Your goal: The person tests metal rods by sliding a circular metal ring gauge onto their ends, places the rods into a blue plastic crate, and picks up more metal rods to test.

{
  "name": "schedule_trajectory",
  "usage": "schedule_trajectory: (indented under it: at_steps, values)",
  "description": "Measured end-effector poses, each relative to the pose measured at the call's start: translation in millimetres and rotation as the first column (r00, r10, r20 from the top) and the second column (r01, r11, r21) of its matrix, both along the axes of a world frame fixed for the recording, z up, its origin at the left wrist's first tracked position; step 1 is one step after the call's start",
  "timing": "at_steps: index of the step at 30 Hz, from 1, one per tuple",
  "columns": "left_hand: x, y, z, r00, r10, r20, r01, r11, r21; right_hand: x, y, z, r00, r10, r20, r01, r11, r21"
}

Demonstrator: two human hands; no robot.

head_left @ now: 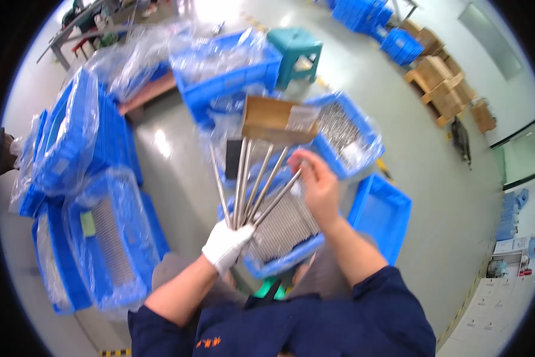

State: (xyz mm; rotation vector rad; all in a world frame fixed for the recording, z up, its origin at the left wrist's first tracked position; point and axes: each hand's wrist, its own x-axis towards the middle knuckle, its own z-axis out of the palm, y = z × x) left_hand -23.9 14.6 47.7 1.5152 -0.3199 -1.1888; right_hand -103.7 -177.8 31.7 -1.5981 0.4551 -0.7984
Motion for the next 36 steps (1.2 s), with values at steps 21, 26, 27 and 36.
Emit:
schedule_trajectory:
  at_steps: [21,26,27,36]
  values:
    - [-8.5,-6.2,5.7,0.997,0.026,0.071,-0.029,0.999,0.036,6.6,11.6,-2.2,0.980,-0.162,0.117,0.152,0.984,0.094]
    - [1.0,-3.5,-3.8,0.999,0.037,-0.011,-0.037,0.999,-0.013,5.1,27.8,-10.4,0.997,0.071,0.001,-0.071,0.990,0.124]
    - [6.7,-4.4,-3.4,0.999,0.018,-0.030,-0.019,1.000,-0.013,3.3,36.1,-1.9,0.986,0.157,-0.047,-0.151,0.982,0.112]
    - [23.0,7.8,8.1,0.990,-0.012,0.144,-0.009,0.989,0.147,6.2,37.9,-1.2,0.898,0.412,-0.155,-0.405,0.911,0.075]
